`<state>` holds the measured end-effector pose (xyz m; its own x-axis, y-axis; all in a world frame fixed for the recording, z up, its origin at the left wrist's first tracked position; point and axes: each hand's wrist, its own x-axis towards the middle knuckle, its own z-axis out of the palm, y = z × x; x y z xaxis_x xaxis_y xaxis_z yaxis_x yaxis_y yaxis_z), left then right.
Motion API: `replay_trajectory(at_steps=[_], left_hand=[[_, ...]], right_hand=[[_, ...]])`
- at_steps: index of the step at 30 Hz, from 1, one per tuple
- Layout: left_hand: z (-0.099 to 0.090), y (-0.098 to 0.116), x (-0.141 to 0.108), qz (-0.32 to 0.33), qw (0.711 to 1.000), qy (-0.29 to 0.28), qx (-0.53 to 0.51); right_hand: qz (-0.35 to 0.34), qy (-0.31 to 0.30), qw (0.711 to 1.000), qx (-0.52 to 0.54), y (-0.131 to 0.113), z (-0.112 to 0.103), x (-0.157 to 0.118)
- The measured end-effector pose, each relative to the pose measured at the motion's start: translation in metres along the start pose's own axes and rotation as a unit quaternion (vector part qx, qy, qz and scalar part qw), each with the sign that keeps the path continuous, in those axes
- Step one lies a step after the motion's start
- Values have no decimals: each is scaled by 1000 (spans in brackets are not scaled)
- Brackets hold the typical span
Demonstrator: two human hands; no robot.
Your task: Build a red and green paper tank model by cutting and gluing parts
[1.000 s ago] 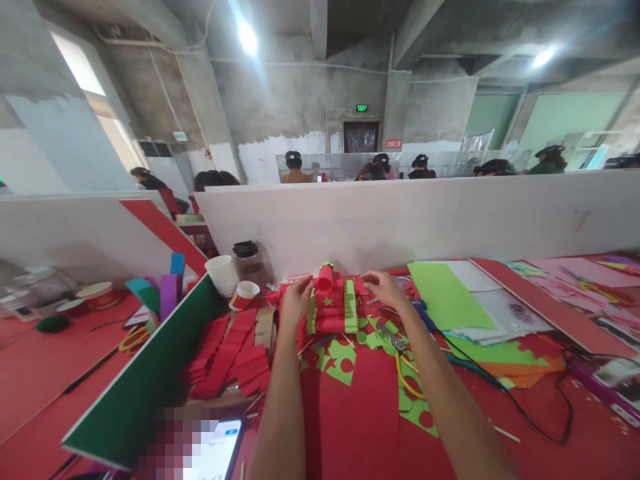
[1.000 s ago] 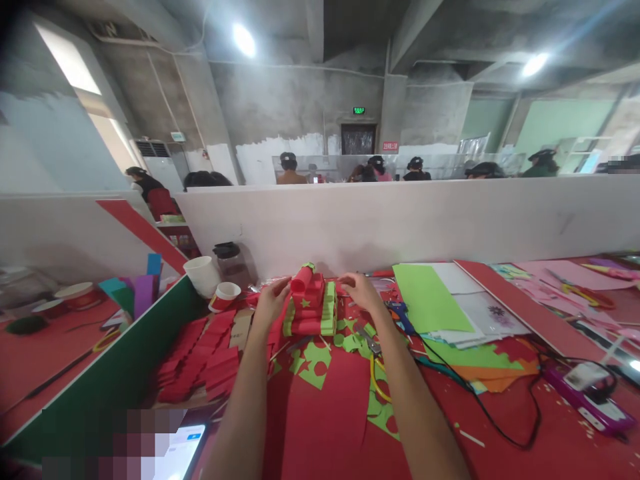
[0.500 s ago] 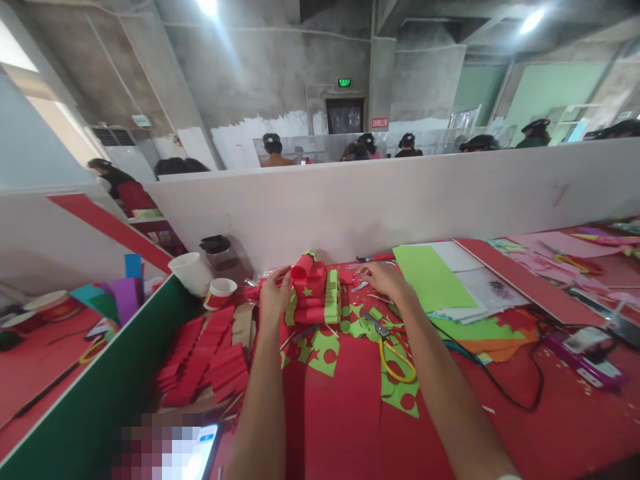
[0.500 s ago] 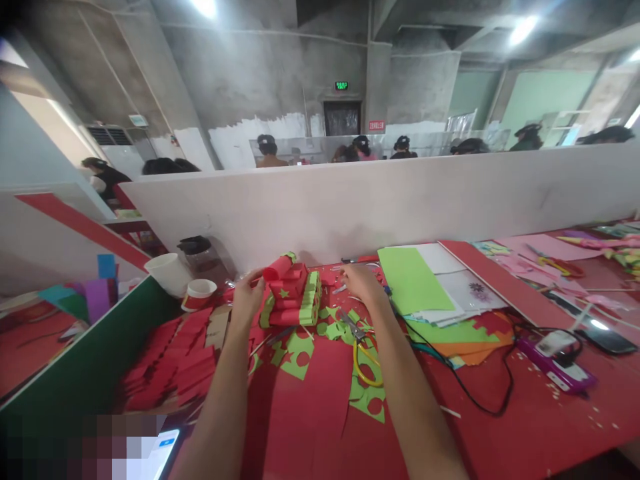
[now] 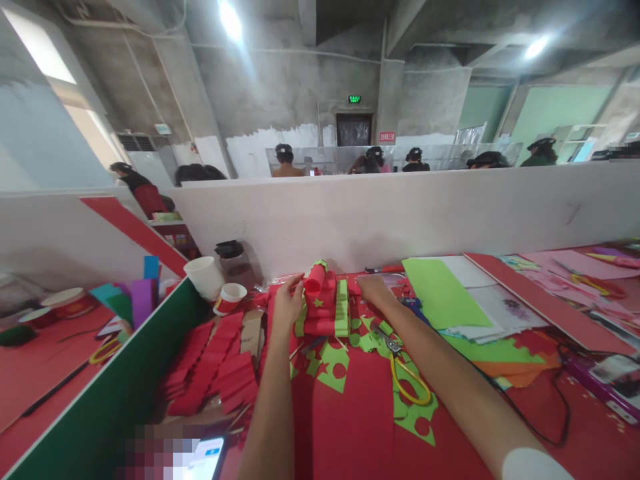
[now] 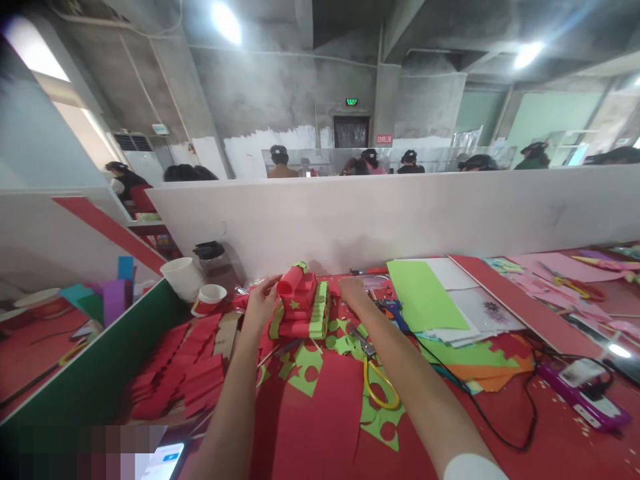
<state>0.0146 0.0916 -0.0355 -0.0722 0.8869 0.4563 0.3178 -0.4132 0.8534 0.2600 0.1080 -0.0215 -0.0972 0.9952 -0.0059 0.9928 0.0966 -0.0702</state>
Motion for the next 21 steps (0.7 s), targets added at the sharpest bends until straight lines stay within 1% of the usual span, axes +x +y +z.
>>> replay_trajectory(at_steps=[3,7,9,10,11,12,13,14,15,16,17,18,20,21], left_hand=[[1,3,-2,2,1000,2,1],[-1,5,-2,-9,1000,8,-8],[-5,10,-1,-8,1000,24,1],[-9,15,0,-5,999,43,11],[-13,21,0,4,997,72,22],[-17,30,0,15,994,105,29],[-21,42,-1,30,989,142,24],[-26,55,-3,48,984,172,12],[-29,70,-6,68,980,188,0],[-32,85,-10,88,980,179,-12],[-33,101,-15,108,982,154,-25],[-32,116,-20,127,985,109,-31],[-25,141,-31,153,988,-15,-17],[-19,149,-37,161,984,-80,-1]], right_hand=[[-8,5,999,31,3,-3,-1],[-37,18,993,113,15,-20,-9],[-65,23,981,183,21,-31,-19],[-85,27,966,242,23,-35,-26],[-106,41,921,374,24,-39,-34],[-126,40,860,493,25,-42,-43],[-134,42,796,588,25,-43,-52],[-135,39,737,662,24,-44,-61],[-132,36,687,713,23,-44,-70],[-125,38,649,749,21,-44,-78],[-118,41,621,774,20,-43,-85],[-111,47,600,791,18,-42,-91],[-100,64,571,812,14,-39,-101],[-98,71,558,821,12,-37,-104]])
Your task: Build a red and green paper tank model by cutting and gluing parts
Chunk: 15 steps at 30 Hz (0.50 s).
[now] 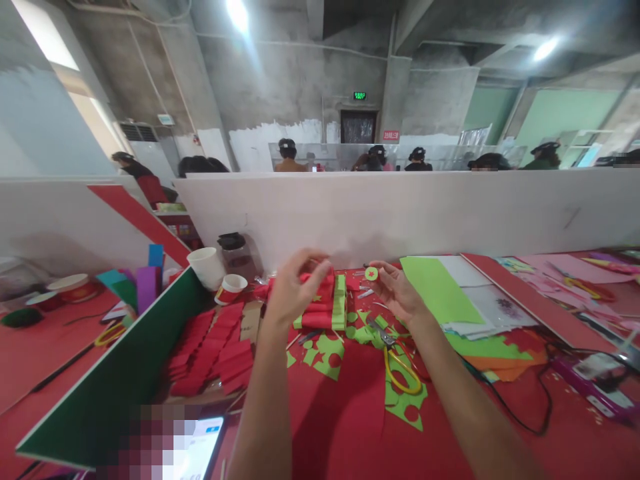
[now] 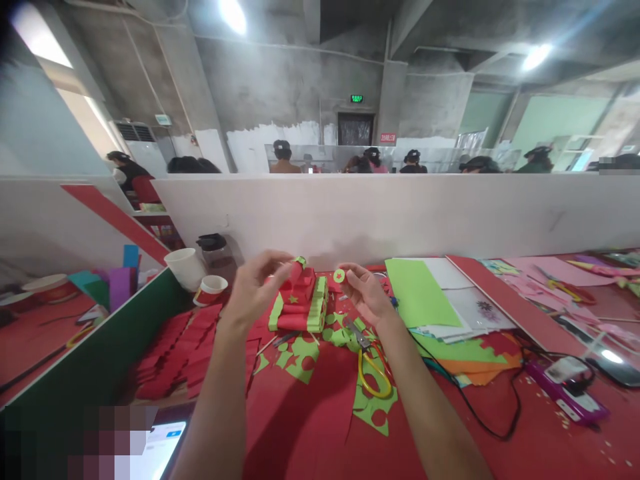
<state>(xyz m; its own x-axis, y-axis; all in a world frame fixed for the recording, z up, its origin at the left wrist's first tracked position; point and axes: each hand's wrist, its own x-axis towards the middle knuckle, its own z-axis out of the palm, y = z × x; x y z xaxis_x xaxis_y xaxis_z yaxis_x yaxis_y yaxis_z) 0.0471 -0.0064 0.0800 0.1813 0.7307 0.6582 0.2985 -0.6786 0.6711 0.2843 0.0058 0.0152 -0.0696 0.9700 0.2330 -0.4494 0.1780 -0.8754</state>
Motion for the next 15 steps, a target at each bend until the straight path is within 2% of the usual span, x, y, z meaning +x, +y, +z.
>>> replay_trajectory(at_steps=[2,4,6,8,15], left_hand=[[18,11,-3,20,992,-120,20],[38,12,-5,42,984,-169,39],[56,7,-8,52,981,-180,57],[68,0,-10,37,983,-167,64],[83,-14,-29,-3,986,-160,37]], right_hand=[[-12,9,1000,27,5,2,-6],[-20,13,999,42,11,3,-11],[-24,24,999,42,16,3,-16],[-30,40,998,35,21,3,-21],[-30,75,997,5,34,-9,-37]])
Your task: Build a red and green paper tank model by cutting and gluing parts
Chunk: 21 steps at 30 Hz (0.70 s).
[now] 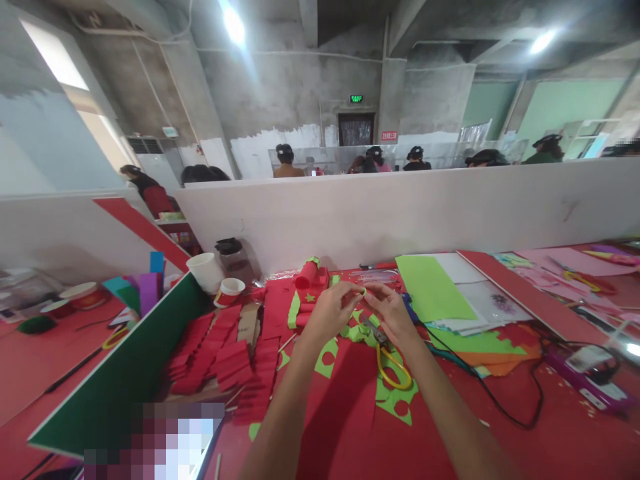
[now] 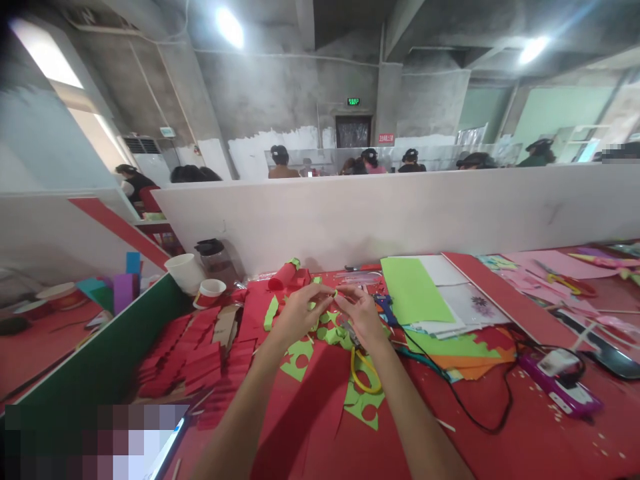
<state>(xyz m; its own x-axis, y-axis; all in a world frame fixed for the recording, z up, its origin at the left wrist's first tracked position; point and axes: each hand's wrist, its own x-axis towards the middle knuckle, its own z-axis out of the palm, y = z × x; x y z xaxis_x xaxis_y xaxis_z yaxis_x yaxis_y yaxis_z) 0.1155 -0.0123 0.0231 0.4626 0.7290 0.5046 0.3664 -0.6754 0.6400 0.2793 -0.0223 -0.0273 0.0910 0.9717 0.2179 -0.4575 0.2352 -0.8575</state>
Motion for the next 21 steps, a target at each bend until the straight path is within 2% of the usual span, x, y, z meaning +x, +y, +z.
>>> replay_trajectory(at_steps=[6,10,13,15,19,21], left_hand=[[12,-10,-15,-12,999,-32,-15],[11,-21,-23,-16,999,-47,-18],[6,-27,-32,-33,997,-67,-30],[3,-29,-41,-71,992,-106,-10],[7,-35,-63,-137,952,-253,100],[15,-41,-73,-145,940,-272,145]], right_hand=[[61,-32,998,5,14,-9,-8],[112,-86,990,15,16,-7,-12],[129,-98,986,25,14,-9,-13],[135,-105,985,16,12,-13,-12],[147,-110,983,12,10,-23,-9],[152,-106,983,19,11,-27,-7]])
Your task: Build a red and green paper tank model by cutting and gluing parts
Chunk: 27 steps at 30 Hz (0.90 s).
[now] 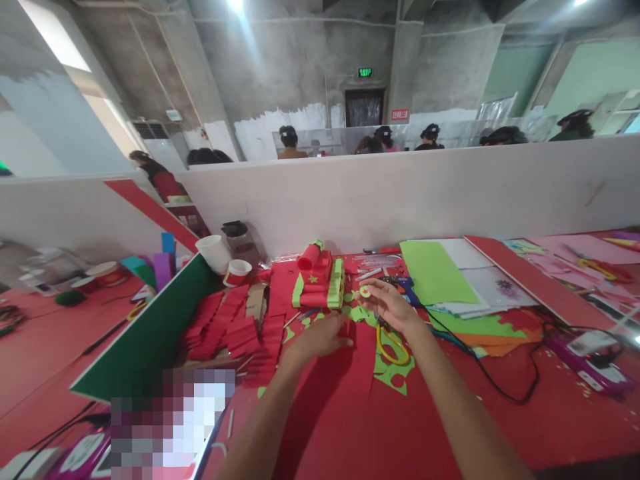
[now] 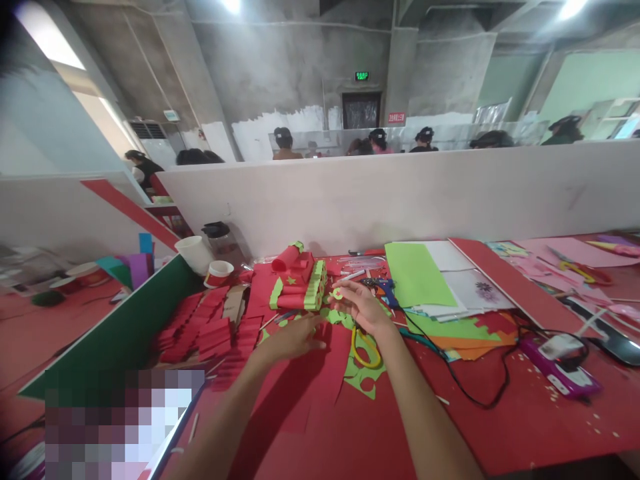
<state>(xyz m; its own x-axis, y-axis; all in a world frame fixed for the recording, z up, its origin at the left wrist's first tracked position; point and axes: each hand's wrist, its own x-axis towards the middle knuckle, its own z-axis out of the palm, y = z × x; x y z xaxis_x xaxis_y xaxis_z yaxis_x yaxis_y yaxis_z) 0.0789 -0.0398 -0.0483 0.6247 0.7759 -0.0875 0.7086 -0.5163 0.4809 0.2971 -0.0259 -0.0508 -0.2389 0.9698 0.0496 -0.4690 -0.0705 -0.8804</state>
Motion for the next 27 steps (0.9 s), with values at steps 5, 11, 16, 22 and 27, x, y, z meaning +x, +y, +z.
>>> replay_trajectory(at_steps=[5,11,16,22,27], left_hand=[[22,-5,6,-32,996,50,62],[23,-4,9,-48,997,40,47],[19,-3,7,-50,998,27,41],[13,2,5,-59,998,2,8],[17,0,7,-54,998,15,17]], right_hand=[[9,0,1000,15,3,-5,3],[12,8,999,37,6,-6,3],[0,-13,999,33,6,-6,1],[1,-40,999,2,5,-5,0],[15,-50,998,-29,5,0,-2]])
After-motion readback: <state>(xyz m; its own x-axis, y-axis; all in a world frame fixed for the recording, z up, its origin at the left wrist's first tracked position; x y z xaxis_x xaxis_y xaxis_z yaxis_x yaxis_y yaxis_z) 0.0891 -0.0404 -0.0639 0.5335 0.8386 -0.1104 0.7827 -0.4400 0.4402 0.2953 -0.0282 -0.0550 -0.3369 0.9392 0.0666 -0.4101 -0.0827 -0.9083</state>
